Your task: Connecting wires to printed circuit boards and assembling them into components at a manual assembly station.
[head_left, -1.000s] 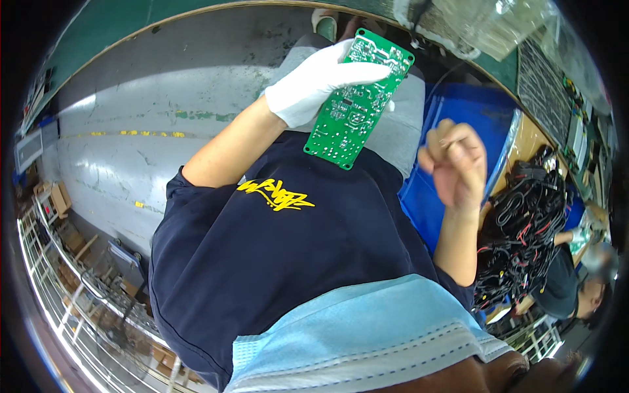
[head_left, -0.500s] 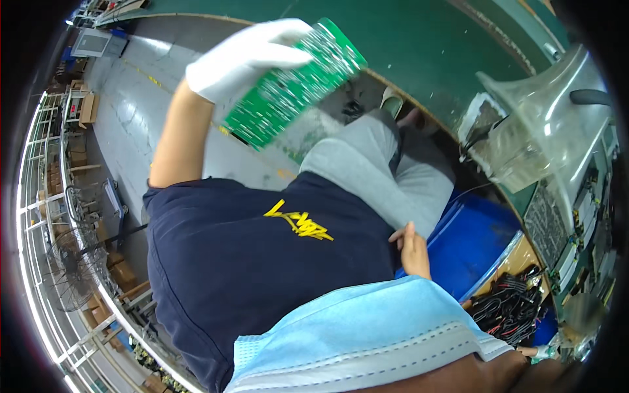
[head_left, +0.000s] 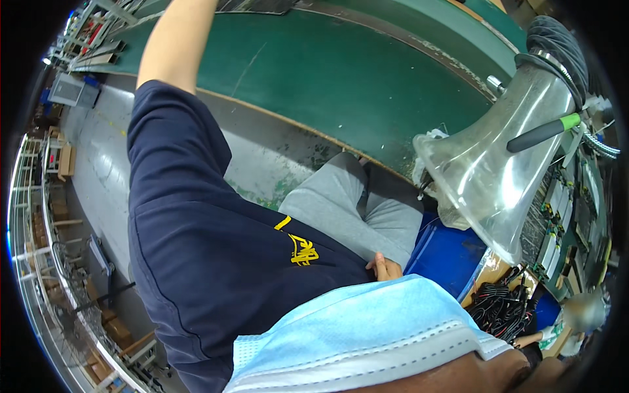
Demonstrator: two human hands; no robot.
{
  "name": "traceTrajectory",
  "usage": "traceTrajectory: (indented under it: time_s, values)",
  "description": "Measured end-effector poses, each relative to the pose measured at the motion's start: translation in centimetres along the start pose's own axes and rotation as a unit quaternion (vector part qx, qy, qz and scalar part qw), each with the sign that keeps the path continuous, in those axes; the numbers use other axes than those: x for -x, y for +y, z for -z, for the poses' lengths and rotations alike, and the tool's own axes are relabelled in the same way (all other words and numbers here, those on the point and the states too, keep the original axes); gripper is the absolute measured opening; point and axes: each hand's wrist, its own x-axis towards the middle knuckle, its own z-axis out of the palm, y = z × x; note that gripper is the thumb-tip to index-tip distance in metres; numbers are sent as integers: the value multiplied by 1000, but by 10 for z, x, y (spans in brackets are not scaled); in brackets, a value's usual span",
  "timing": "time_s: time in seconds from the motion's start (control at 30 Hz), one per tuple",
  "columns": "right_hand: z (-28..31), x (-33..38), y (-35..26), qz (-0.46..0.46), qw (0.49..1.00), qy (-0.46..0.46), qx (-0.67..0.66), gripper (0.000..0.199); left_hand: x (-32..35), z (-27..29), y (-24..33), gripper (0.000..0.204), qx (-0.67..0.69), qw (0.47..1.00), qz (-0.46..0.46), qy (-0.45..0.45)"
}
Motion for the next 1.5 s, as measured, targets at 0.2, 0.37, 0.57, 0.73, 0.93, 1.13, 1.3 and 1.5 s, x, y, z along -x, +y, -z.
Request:
traceTrajectory:
  time_s: [0.2, 0.37, 0.57, 0.73, 0.93, 1.13, 1.3, 1.5]
  values:
    - [-5, -13, 39, -71, 997, 8, -30, 59, 50, -65, 74, 17, 23, 973, 141, -182]
    - [3, -1, 12, -38, 996, 77, -37, 50, 71, -118, 72, 16, -32, 988, 44, -145]
    - [14, -2, -3, 31, 994, 100, -7, 42, 81, -154, 85, 36, 30, 985, 104, -135]
    - [13, -2, -5, 49, 994, 95, 7, 43, 81, -152, 77, 50, 107, 949, 141, -262]
    - [8, 0, 4, 17, 996, 71, -51, 49, 89, -90, 72, 49, 389, 851, 133, -327]
    - [3, 18, 23, 41, 996, 78, -19, 53, 138, -92, 91, 42, 122, 946, 86, -289]
    - [21, 34, 12, 46, 992, 63, -99, 46, 170, -56, 140, 49, 234, 907, 48, -348]
    - [94, 75, -37, 98, 992, 63, -56, 20, 221, 77, 222, 46, 342, 828, -15, -445]
